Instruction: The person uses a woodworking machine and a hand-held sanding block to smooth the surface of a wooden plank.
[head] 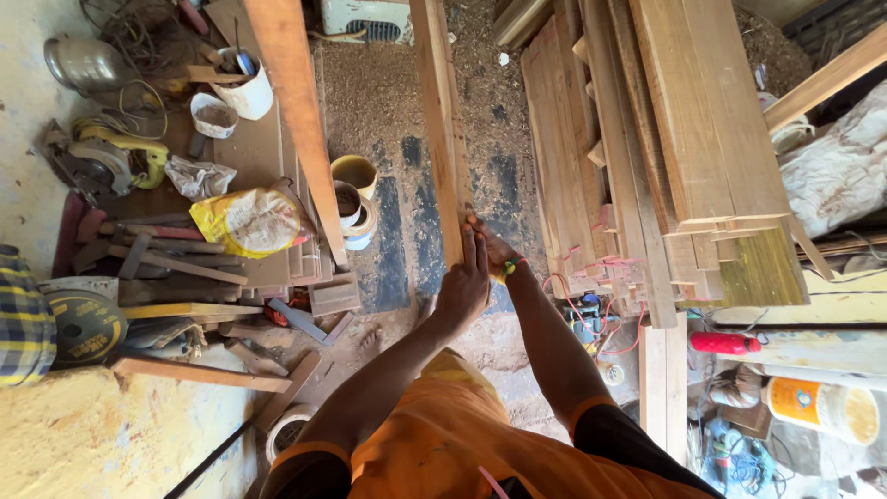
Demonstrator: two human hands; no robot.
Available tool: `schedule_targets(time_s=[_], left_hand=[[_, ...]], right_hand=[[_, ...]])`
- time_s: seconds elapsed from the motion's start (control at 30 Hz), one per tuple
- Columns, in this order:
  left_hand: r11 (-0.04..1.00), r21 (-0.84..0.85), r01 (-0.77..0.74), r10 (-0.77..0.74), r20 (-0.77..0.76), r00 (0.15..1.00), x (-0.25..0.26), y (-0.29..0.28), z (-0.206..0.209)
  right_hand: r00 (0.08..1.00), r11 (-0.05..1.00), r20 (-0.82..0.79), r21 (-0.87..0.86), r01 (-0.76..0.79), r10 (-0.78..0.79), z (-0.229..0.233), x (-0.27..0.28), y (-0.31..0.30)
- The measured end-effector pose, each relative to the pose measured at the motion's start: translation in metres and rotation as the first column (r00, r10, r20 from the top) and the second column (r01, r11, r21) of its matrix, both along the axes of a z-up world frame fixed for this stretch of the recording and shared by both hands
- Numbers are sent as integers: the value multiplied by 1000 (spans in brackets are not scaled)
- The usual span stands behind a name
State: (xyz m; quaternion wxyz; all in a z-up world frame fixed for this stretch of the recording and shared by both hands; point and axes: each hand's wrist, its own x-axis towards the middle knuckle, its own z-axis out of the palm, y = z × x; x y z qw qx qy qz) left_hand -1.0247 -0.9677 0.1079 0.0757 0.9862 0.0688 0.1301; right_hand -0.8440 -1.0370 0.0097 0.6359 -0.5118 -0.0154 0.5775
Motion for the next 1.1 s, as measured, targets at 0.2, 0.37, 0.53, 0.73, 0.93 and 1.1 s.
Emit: schedule_targets(time_s=[0.2,0.37,0.53,0.73,0.93,1.1], left_hand=[[970,-241,25,-22,13,1000,-41,-19,19],[967,-235,97,-103,-16,995,-66,-32,17],[972,-177,154,-164,-41,986,-88,-49,10],[950,-217,226,-258,-132,957,-114,-69,10],[899,-352,262,-235,118,965,-140,-65,15],[799,-545,254,-152,226,962,-173,-66,20]], right_hand=[[998,1000,-64,-3,-7,7,4,-37,-35],[999,999,-37,-43,22,-24,16,-67,-55],[999,999,-1,-23,35,-35,16,-97,-80],[998,996,51,-76,44,-40,-6,-132,-118],[997,999,77,-39,18,-15,-8,-165,-150],[982,997,185,-63,37,-25,16,-200,-170]])
